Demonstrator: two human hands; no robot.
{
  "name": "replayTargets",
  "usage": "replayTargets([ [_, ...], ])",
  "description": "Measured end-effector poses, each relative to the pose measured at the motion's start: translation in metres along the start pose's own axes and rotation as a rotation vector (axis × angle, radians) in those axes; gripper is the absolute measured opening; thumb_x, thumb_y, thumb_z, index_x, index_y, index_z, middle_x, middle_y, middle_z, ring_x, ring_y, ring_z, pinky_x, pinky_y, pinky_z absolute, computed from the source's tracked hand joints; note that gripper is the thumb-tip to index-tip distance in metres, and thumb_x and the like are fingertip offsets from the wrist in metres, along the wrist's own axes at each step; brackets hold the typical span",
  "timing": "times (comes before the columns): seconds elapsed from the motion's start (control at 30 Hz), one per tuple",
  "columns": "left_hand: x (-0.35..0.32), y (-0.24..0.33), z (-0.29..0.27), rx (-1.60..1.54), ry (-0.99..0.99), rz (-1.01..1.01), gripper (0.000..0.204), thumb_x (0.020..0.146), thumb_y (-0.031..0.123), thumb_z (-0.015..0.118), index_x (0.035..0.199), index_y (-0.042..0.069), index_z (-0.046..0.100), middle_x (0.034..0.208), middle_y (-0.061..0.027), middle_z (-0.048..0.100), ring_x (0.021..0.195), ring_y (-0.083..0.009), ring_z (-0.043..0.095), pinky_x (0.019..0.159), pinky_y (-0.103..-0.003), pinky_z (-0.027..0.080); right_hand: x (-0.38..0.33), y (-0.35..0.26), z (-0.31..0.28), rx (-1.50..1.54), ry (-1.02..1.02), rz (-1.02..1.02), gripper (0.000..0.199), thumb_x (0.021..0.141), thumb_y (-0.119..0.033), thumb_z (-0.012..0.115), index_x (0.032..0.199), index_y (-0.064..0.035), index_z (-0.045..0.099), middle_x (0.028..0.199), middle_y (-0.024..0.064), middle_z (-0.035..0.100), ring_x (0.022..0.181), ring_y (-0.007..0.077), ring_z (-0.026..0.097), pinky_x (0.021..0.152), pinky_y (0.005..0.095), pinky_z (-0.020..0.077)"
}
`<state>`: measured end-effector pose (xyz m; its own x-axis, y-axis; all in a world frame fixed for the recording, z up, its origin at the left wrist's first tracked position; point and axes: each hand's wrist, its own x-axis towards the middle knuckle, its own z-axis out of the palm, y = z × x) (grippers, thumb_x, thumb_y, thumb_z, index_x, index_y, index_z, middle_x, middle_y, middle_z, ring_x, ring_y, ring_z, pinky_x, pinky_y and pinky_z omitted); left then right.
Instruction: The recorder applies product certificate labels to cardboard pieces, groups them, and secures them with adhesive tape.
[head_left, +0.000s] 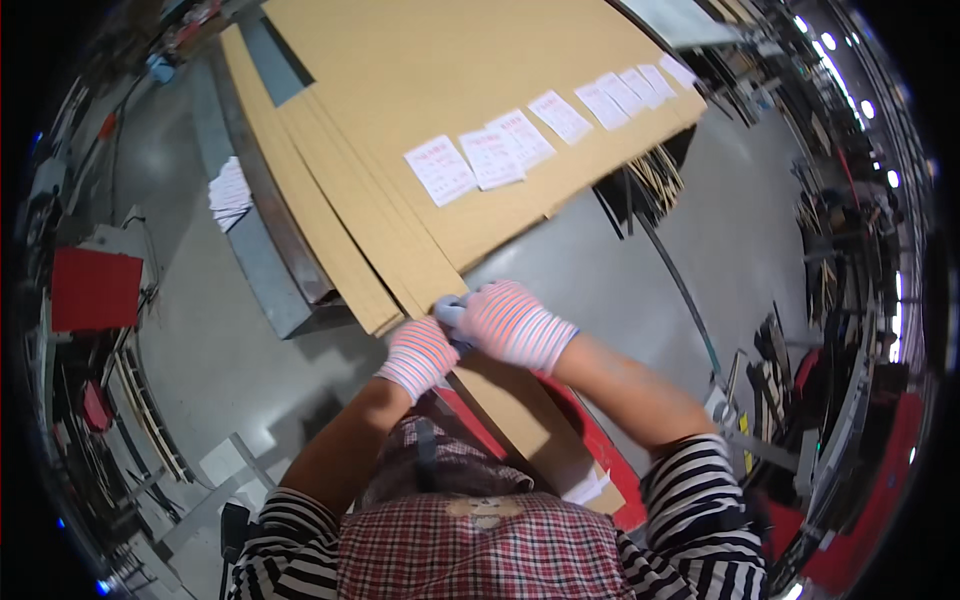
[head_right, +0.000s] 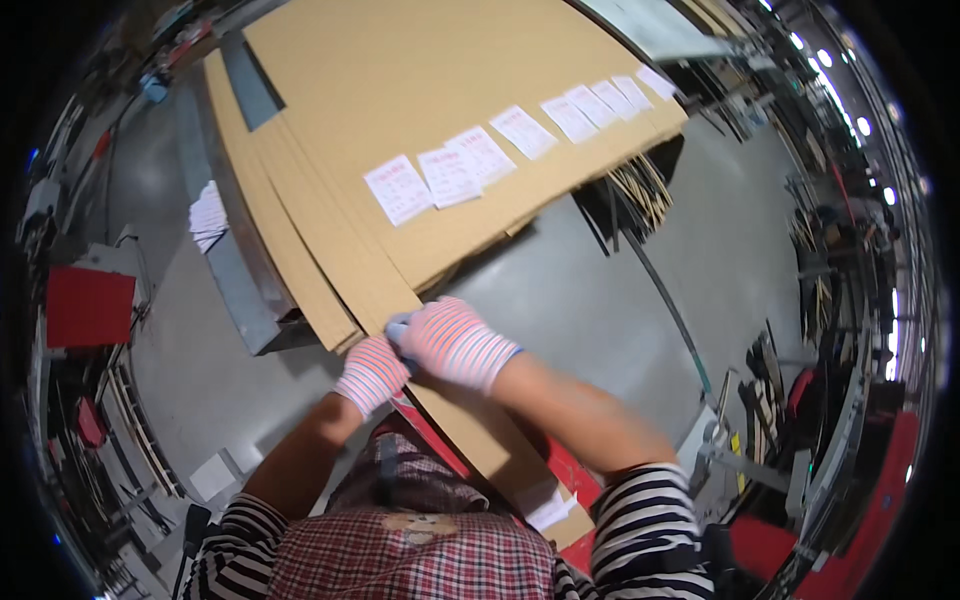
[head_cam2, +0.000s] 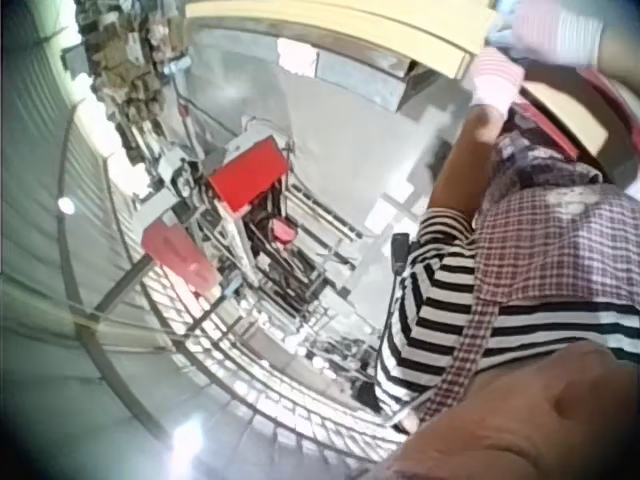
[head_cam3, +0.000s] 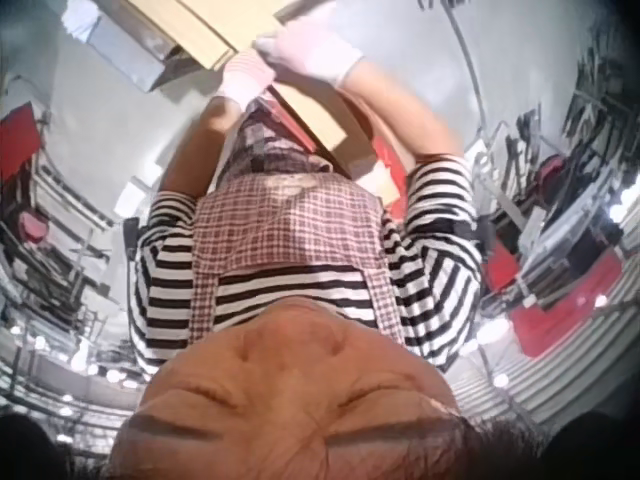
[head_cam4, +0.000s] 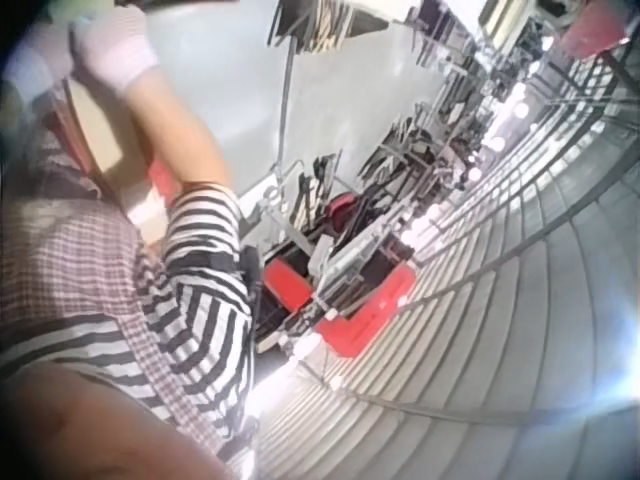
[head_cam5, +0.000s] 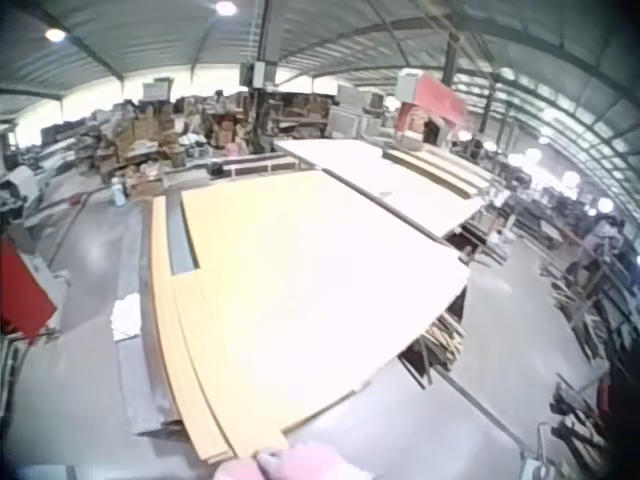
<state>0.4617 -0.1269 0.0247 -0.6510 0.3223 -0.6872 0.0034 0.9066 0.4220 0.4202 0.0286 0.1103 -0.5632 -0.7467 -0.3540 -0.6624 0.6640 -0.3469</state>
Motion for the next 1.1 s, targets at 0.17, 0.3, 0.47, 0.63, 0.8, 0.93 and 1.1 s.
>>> replayTargets([
  [0.17, -0.003, -0.005, 0.012, -0.148, 0.241, 0.141, 0.068, 0.090, 0.059, 0.055, 0.135, 0.010, 0.042, 0.094, -0.0223, 0.070, 0.088, -0.0409, 0.067, 0.079, -0.047, 0.053, 0.016, 0.082, 0.066, 0.025, -0.157, 0.060, 0.024, 0.090, -0.032, 0.061, 0.109, -0.0187, 0.069, 0.099, 0.0155, 0.069, 0.094, 0.0335, 0.066, 0.079, 0.0451, 0.0528],
  [0.3, -0.009, -0.026, 0.009, -0.199, 0.207, 0.198, 0.054, 0.095, 0.051, 0.051, 0.124, 0.006, 0.046, 0.099, -0.0217, 0.069, 0.090, -0.0382, 0.068, 0.077, -0.049, 0.054, 0.033, 0.077, 0.065, 0.188, -0.186, 0.147, 0.027, 0.090, -0.035, 0.063, 0.109, -0.0168, 0.069, 0.105, 0.0160, 0.069, 0.097, 0.0348, 0.065, 0.083, 0.0432, 0.0532],
  [0.47, -0.015, -0.021, -0.004, -0.209, 0.180, 0.189, 0.050, 0.093, 0.048, 0.055, 0.124, 0.010, 0.051, 0.096, -0.0231, 0.069, 0.089, -0.0386, 0.067, 0.078, -0.050, 0.052, 0.047, 0.118, 0.091, -0.216, -0.279, 0.499, 0.027, 0.090, -0.028, 0.061, 0.111, -0.0130, 0.067, 0.105, 0.0169, 0.068, 0.098, 0.0367, 0.065, 0.082, 0.0437, 0.0538],
  [0.63, -0.026, -0.054, 0.063, -1.132, 0.522, 0.084, 0.034, 0.089, 0.036, 0.067, 0.099, 0.005, 0.060, 0.082, -0.0171, 0.067, 0.070, -0.0321, 0.066, 0.066, -0.041, 0.053, 0.021, 0.087, 0.131, 0.579, 0.544, 0.448, 0.028, 0.089, -0.010, 0.056, 0.117, -0.0089, 0.061, 0.104, 0.0220, 0.067, 0.098, 0.0413, 0.064, 0.082, 0.0454, 0.0521],
  [0.8, -0.009, -0.034, 0.159, -0.875, 0.617, -0.028, 0.039, 0.090, 0.036, 0.068, 0.104, 0.001, 0.055, 0.081, -0.0180, 0.064, 0.064, -0.0315, 0.064, 0.064, -0.041, 0.053, -0.033, -0.021, 0.124, 0.409, 0.495, 0.614, 0.025, 0.092, -0.014, 0.056, 0.116, -0.0098, 0.057, 0.101, 0.0252, 0.066, 0.098, 0.0464, 0.060, 0.082, 0.0493, 0.0486],
  [0.93, -0.089, 0.034, 0.235, -1.274, -0.230, 0.094, 0.032, 0.092, 0.028, 0.066, 0.109, 0.002, 0.058, 0.086, -0.0130, 0.067, 0.072, -0.0183, 0.066, 0.067, -0.034, 0.054, -0.154, -0.006, 0.181, 0.464, 0.369, 0.691, 0.020, 0.096, -0.019, 0.054, 0.109, -0.0049, 0.060, 0.094, 0.0219, 0.066, 0.087, 0.0404, 0.062, 0.080, 0.0401, 0.0493],
  [1.1, -0.043, 0.000, 0.200, -0.974, 0.630, 0.052, 0.041, 0.086, 0.032, 0.074, 0.104, -0.001, 0.059, 0.093, -0.0169, 0.067, 0.088, -0.0300, 0.066, 0.081, -0.039, 0.052, -0.126, -0.005, 0.164, 0.501, 0.520, 0.605, 0.020, 0.096, -0.020, 0.055, 0.106, -0.0045, 0.061, 0.092, 0.0204, 0.066, 0.083, 0.0312, 0.064, 0.078, 0.0375, 0.0495],
])
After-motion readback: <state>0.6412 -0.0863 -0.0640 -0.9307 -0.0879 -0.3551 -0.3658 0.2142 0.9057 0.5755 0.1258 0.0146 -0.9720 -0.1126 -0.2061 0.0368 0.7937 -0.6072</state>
